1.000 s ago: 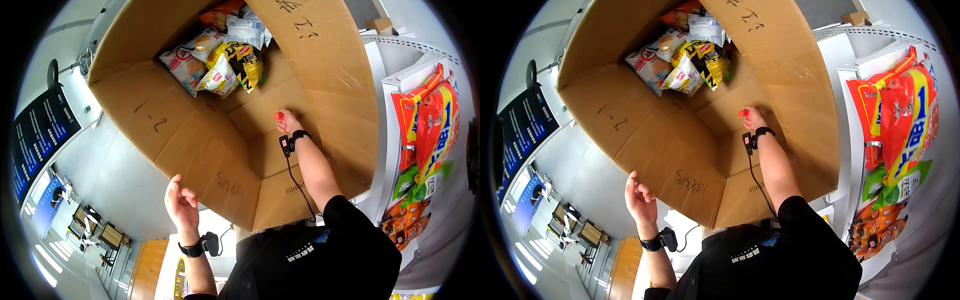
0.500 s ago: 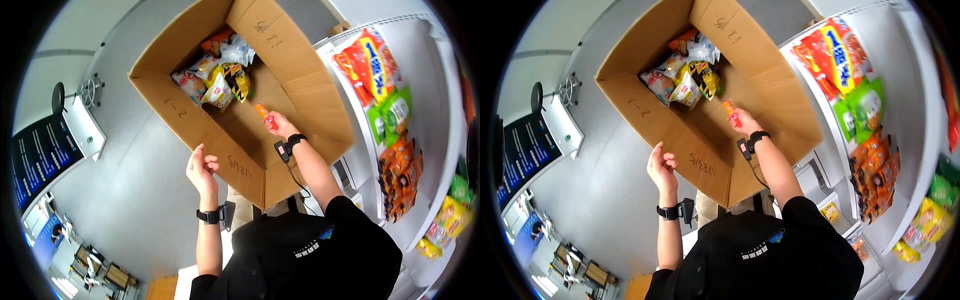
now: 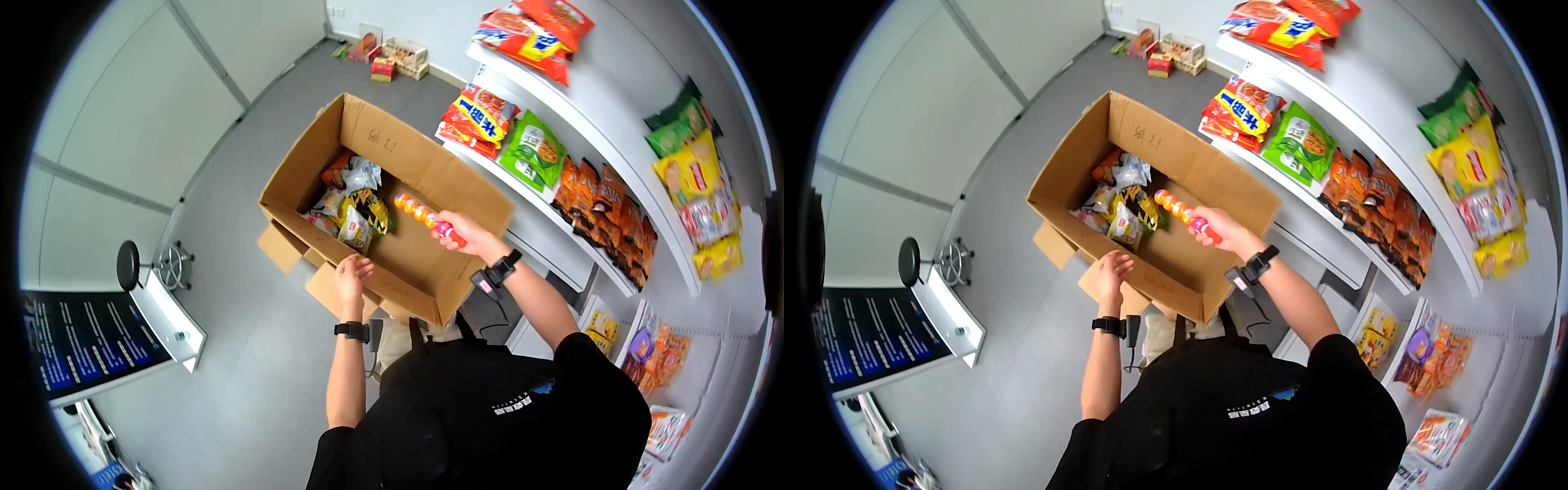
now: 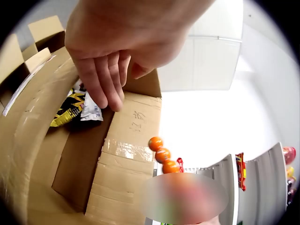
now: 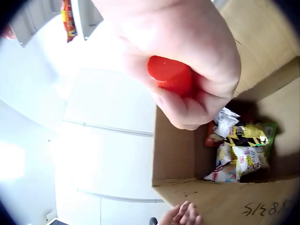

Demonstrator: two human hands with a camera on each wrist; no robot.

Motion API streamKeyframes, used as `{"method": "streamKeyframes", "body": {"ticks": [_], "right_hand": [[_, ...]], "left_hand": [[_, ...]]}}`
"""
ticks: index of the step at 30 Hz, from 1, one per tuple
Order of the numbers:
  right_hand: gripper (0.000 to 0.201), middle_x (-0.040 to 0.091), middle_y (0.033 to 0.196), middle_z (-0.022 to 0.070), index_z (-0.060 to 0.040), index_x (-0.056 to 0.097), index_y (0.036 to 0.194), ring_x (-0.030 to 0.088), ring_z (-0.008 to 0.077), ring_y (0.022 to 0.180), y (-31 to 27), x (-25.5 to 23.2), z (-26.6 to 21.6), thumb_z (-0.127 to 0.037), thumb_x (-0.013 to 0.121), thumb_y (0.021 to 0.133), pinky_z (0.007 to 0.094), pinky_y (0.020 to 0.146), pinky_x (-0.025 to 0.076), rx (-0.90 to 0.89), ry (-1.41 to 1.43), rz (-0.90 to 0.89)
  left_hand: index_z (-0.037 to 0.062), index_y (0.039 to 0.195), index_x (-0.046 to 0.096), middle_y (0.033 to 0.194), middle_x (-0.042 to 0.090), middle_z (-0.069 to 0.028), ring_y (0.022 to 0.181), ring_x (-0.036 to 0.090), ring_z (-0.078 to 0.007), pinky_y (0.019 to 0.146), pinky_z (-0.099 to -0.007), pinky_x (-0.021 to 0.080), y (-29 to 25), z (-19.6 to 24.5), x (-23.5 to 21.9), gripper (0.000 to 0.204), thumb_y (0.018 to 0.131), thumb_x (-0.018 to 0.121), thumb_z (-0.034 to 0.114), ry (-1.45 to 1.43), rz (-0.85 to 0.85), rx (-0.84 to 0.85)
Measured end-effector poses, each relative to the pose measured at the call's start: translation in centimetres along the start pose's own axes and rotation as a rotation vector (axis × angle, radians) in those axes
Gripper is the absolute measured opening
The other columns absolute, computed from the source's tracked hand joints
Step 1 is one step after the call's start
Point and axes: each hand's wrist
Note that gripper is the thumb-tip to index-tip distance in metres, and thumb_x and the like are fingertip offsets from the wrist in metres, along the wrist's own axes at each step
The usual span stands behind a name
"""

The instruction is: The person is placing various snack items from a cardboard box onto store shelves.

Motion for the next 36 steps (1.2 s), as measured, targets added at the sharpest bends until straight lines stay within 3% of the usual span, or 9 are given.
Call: {"method": "streamKeyframes", "body": {"ticks": [2,7,8,11,12,17,25,30,36], "right_hand": [[0.023,0.052,0.072,0.0057,-0.0094,0.048,0.103,0.040,0.0052,0.045,-4.6,1.5,-1.1,-0.029,0.052,0.092,0.0162,0.033,0.028,0.019,-0.001,-0.101],[0.029,0.053,0.073,0.0053,-0.0099,0.050,0.112,0.040,0.0037,0.044,-13.1,4.5,-1.7,-0.031,0.052,0.092,0.0161,0.033,0.029,-0.029,-0.157,-0.120],[0.030,0.053,0.073,0.0050,-0.0099,0.050,0.113,0.040,0.0035,0.044,-14.2,4.6,-1.6,-0.031,0.052,0.092,0.0160,0.033,0.029,-0.029,-0.168,-0.130],[0.034,0.053,0.074,0.0042,-0.0100,0.049,0.117,0.040,0.0027,0.044,-16.7,4.9,-0.8,-0.033,0.053,0.092,0.0157,0.034,0.029,-0.063,-0.228,-0.150],[0.035,0.054,0.074,0.0040,-0.0101,0.049,0.118,0.040,0.0024,0.044,-17.4,5.0,-0.5,-0.033,0.053,0.092,0.0157,0.034,0.028,-0.078,-0.254,-0.156],[0.040,0.053,0.074,0.0042,-0.0077,0.047,0.123,0.040,0.0018,0.044,-20.4,5.5,1.2,-0.032,0.054,0.092,0.0148,0.033,0.029,-0.149,-0.303,-0.128],[0.038,0.053,0.069,-0.0004,-0.0078,0.054,0.119,0.039,0.0014,0.044,-26.7,4.2,6.5,-0.033,0.055,0.092,0.0161,0.035,0.028,-0.308,-0.413,0.079],[0.037,0.052,0.068,-0.0016,-0.0077,0.057,0.118,0.039,0.0014,0.045,-31.3,3.5,11.2,-0.033,0.055,0.091,0.0166,0.036,0.028,-0.378,-0.472,0.175],[0.038,0.052,0.067,-0.0022,-0.0074,0.058,0.115,0.040,0.0017,0.046,-35.6,3.7,18.4,-0.036,0.058,0.089,0.0176,0.037,0.028,-0.450,-0.477,0.318]], "left_hand": [[0.0011,0.109,0.056,0.088,0.066,-0.0100,0.074,0.064,-0.0148,0.067,-0.0264,0.052,-0.9,1.9,1.2,0.034,0.094,0.048,0.030,0.091,-0.133,0.047],[0.0004,0.115,0.054,0.098,0.065,-0.0092,0.070,0.059,-0.0112,0.063,-0.0244,0.047,-4.2,6.6,6.4,0.050,0.096,0.040,0.045,0.152,-0.409,0.159],[0.0004,0.116,0.053,0.094,0.064,-0.0065,0.063,0.053,-0.0101,0.061,-0.0238,0.043,-5.4,7.6,7.7,0.054,0.097,0.035,0.048,0.178,-0.464,0.196],[0.0018,0.117,0.053,0.076,0.059,-0.0021,0.062,0.052,-0.0073,0.057,-0.0221,0.040,-7.3,8.8,10.0,0.046,0.098,0.037,0.040,0.152,-0.665,0.284],[0.0031,0.105,0.057,0.067,0.052,0.0015,0.058,0.048,-0.0061,0.054,-0.0217,0.037,-8.4,9.2,10.8,0.039,0.098,0.040,0.037,0.180,-0.668,0.304],[0.0082,0.074,0.051,0.063,0.048,0.0030,0.055,0.043,-0.0044,0.051,-0.0206,0.035,-11.9,10.1,12.9,0.034,0.097,0.045,0.033,0.372,-0.673,0.457],[0.0083,0.072,0.051,0.058,0.044,0.0042,0.047,0.036,-0.0048,0.042,-0.0222,0.028,-15.2,6.1,15.2,0.034,0.097,0.043,0.030,0.523,-0.771,0.485],[0.0000,0.074,0.053,0.056,0.046,-0.0047,0.053,0.043,-0.0135,0.052,-0.0312,0.037,-19.0,2.5,15.2,0.040,0.094,0.047,0.034,0.710,-0.741,0.608],[-0.0012,0.078,0.054,0.058,0.046,-0.0042,0.054,0.042,-0.0120,0.051,-0.0300,0.036,-25.0,-0.7,13.4,0.039,0.095,0.046,0.033,0.743,-0.771,0.705]]}}
Point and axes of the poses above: each hand's wrist, its own y-axis towards the middle knuckle, its own x-axis out of the palm, z = x × y
